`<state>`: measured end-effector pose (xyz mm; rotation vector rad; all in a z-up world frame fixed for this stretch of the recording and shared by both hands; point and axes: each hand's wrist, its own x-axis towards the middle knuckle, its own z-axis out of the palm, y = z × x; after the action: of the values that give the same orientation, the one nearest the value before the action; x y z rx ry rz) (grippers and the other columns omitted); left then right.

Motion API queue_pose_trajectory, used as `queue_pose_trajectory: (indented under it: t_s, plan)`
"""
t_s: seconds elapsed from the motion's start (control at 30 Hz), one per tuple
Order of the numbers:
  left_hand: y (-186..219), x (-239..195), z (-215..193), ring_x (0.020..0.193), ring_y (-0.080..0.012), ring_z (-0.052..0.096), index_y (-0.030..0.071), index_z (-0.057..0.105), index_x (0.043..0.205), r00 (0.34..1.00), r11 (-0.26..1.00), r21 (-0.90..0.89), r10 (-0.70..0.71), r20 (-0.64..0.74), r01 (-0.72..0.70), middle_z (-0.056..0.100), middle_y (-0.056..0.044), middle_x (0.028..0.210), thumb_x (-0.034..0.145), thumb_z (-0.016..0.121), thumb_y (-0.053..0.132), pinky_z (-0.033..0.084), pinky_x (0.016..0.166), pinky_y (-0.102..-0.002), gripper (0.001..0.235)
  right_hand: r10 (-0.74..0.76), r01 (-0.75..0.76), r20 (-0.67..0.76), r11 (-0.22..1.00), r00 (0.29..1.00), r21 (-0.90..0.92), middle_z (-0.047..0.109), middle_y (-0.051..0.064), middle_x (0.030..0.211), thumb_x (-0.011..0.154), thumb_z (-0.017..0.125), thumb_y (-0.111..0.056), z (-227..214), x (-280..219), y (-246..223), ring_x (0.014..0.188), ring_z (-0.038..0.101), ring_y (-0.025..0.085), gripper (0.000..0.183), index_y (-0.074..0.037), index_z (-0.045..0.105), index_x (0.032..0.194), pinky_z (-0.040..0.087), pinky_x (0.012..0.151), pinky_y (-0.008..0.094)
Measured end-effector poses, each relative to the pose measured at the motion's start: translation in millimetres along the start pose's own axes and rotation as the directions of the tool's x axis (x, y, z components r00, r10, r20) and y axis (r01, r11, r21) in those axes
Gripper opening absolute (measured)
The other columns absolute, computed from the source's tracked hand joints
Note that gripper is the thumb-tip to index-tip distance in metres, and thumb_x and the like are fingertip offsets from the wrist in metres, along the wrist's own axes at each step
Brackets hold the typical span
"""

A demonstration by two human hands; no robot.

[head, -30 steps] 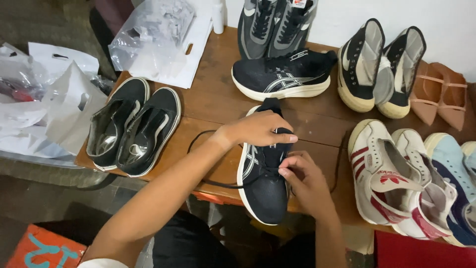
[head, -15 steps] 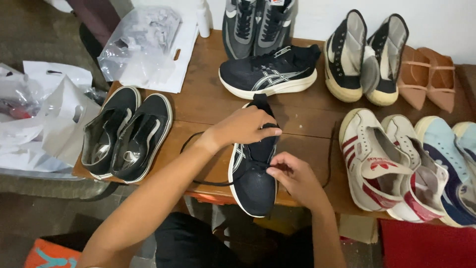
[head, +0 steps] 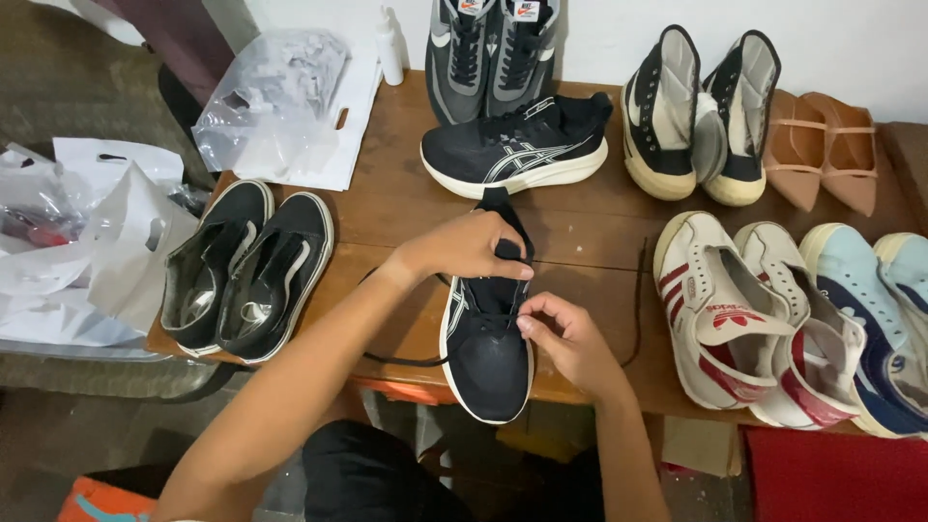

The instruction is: The person laces a black sneaker by hand, threading the laces through the eyelets and pulling them tight. They work on the shoe placed on a wooden table surrounded by other footwear.

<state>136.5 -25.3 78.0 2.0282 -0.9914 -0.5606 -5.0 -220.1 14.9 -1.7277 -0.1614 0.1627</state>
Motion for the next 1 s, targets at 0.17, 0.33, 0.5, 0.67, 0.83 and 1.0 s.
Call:
queue_pose_trajectory:
  t_s: [0.17,0.33,0.5,0.67,0.83,1.0]
  plan:
    - [6,-3,1,0.057,-0.0205,0.066,0.016,0.079,0.08,0.999,0.999,0.036,-0.019,-0.026,0.02,0.071,-0.004,0.062,0.089,0.074,0.037,0.048,0.053,-0.031,0.024,0.024,-0.023,-0.046,0.999,0.999,0.038,0.065,0.007,0.072,0.097,0.068,-0.014,-1,4,2,0.074,0.056,0.016,0.012,-0.004,0.074,0.096,0.048,0.073,0.03]
    - [-9,1,3,0.062,-0.0202,0.068,0.015,0.081,0.088,0.997,0.998,0.048,-0.034,-0.067,0.037,0.075,-0.006,0.069,0.092,0.071,0.036,0.052,0.058,-0.029,0.023,0.112,-0.101,-0.106,0.99,0.988,0.101,0.065,0.008,0.081,0.095,0.072,-0.016,-2,6,18,0.079,0.06,0.018,0.014,-0.002,0.071,0.096,0.056,0.079,0.033]
    - [-31,6,11,0.067,-0.0167,0.067,0.016,0.081,0.089,0.999,0.997,-0.075,-0.03,-0.043,0.026,0.076,-0.003,0.073,0.093,0.072,0.032,0.054,0.061,-0.03,0.018,0.148,-0.135,-0.116,0.984,0.982,0.115,0.065,0.007,0.082,0.096,0.071,-0.016,1,4,16,0.079,0.063,0.017,0.014,-0.002,0.071,0.097,0.058,0.078,0.034]
    - [-18,4,12,0.066,-0.0139,0.065,0.017,0.082,0.089,0.999,0.994,-0.11,-0.021,-0.026,0.018,0.075,0.0,0.071,0.091,0.074,0.032,0.053,0.06,-0.029,0.017,0.193,-0.169,-0.131,0.97,0.972,0.176,0.062,0.007,0.082,0.096,0.07,-0.014,2,6,32,0.077,0.062,0.016,0.013,-0.001,0.07,0.099,0.06,0.078,0.032]
    - [-9,5,9,0.063,-0.0132,0.064,0.019,0.082,0.088,1.0,0.994,-0.105,-0.008,-0.019,0.006,0.075,0.002,0.07,0.091,0.074,0.034,0.052,0.058,-0.026,0.017,0.189,-0.171,-0.103,0.972,0.977,0.16,0.061,0.007,0.081,0.097,0.07,-0.015,2,10,29,0.076,0.06,0.015,0.015,0.0,0.069,0.096,0.06,0.075,0.031]
    - [-6,-5,7,0.064,-0.0179,0.067,0.015,0.081,0.087,0.998,0.999,-0.05,0.006,-0.067,-0.009,0.076,-0.003,0.071,0.088,0.077,0.036,0.053,0.058,-0.029,0.021,0.172,-0.164,-0.087,0.982,0.981,0.088,0.064,0.01,0.084,0.093,0.074,-0.014,-7,4,17,0.079,0.06,0.018,0.016,0.0,0.069,0.101,0.061,0.077,0.036]
